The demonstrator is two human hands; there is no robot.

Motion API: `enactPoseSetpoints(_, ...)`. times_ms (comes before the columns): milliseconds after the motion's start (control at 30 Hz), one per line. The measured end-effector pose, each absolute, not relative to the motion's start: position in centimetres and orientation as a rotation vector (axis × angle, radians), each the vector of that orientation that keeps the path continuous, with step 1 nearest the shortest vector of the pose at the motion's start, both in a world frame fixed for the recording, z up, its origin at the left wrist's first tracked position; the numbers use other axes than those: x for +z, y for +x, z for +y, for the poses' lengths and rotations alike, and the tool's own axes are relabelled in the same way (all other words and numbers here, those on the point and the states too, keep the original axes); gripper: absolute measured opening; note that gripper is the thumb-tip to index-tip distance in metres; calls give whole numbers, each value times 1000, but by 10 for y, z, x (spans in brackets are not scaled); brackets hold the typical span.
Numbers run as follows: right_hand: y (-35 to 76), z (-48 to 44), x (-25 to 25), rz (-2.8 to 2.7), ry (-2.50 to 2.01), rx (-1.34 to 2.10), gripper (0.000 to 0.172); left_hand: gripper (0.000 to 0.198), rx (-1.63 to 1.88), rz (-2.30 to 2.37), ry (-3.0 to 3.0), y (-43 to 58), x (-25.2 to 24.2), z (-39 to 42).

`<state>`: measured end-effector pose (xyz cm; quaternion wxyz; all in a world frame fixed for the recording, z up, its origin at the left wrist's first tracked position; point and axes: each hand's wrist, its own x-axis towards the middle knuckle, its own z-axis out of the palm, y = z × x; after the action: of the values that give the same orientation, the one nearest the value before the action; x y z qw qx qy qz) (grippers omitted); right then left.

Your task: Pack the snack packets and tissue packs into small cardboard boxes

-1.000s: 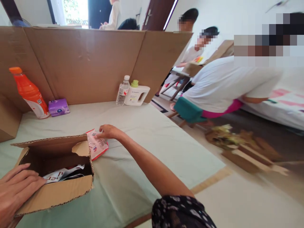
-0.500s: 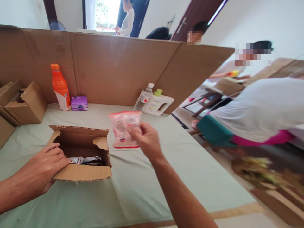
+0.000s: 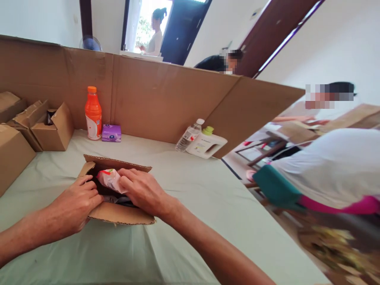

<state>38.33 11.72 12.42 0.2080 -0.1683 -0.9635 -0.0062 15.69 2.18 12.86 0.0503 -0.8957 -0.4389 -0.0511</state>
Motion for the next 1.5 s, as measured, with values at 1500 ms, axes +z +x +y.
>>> enactPoseSetpoints(1500,451,95,96,-2126,-532,466,53,49,-1227,-2015,-2153,115,87,-8)
